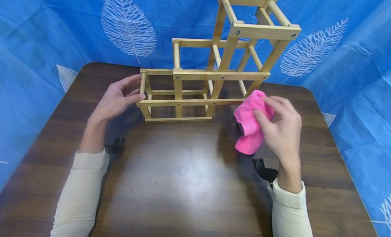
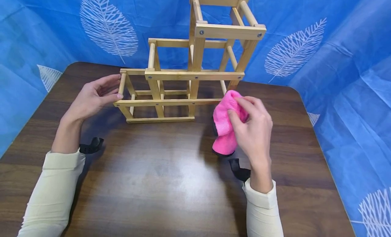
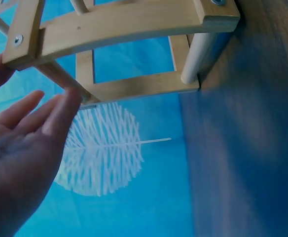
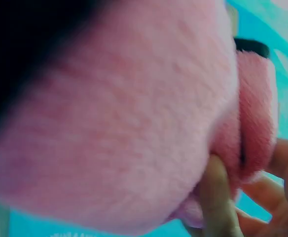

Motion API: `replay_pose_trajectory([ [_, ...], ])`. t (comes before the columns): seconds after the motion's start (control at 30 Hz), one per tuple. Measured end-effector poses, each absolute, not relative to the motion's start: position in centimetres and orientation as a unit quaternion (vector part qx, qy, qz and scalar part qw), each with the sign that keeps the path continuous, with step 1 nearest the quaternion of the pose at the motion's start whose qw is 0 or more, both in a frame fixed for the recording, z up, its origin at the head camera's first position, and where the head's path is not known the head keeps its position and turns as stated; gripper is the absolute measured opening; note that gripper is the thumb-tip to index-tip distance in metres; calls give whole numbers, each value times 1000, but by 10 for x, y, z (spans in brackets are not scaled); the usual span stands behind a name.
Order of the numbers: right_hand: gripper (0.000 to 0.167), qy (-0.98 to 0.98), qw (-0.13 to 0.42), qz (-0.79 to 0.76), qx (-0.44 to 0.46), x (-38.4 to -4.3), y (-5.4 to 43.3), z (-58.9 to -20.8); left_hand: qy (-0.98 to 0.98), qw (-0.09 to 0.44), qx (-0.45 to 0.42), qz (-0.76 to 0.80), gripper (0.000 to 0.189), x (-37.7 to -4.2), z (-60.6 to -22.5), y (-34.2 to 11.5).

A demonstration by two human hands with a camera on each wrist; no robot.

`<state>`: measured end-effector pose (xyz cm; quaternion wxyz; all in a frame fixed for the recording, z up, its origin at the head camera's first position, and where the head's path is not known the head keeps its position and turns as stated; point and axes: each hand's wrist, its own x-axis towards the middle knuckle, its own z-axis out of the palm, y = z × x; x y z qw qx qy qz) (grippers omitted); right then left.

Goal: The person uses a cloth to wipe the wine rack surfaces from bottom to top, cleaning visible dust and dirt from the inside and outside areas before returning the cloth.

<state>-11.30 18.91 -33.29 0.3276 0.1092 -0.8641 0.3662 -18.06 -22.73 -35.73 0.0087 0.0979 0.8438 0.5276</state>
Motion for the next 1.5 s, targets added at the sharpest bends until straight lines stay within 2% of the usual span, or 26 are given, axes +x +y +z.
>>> replay_pose_trajectory([
  [0.17,31,-774,426,465,60,-115,189,-318,845,-70,114,518,67,-167,-342,-209],
  [0.27,30,-738,458,493,54,-119,183,-312,811,-111,147,555,62,-156,-335,-185],
  [0.4,31,-738,464,488,41,-128,189,-311,759,-140,166,613,56,-148,-331,-145],
  [0.57,32,-749,448,488,12,-138,206,-320,726,-163,100,661,52,-152,-323,-106],
  [0.8,32,-747,436,503,11,-142,219,-327,715,-183,60,672,44,-163,-317,-88],
  [0.93,31,-754,443,484,21,-139,228,-323,738,-158,58,654,46,-164,-314,-93],
  [1.27,25,-672,524,521,-42,-110,250,-291,734,-53,115,668,41,-184,-304,-123],
  [1.5,26,-697,513,501,-6,-109,247,-294,720,8,125,682,44,-204,-300,-127],
])
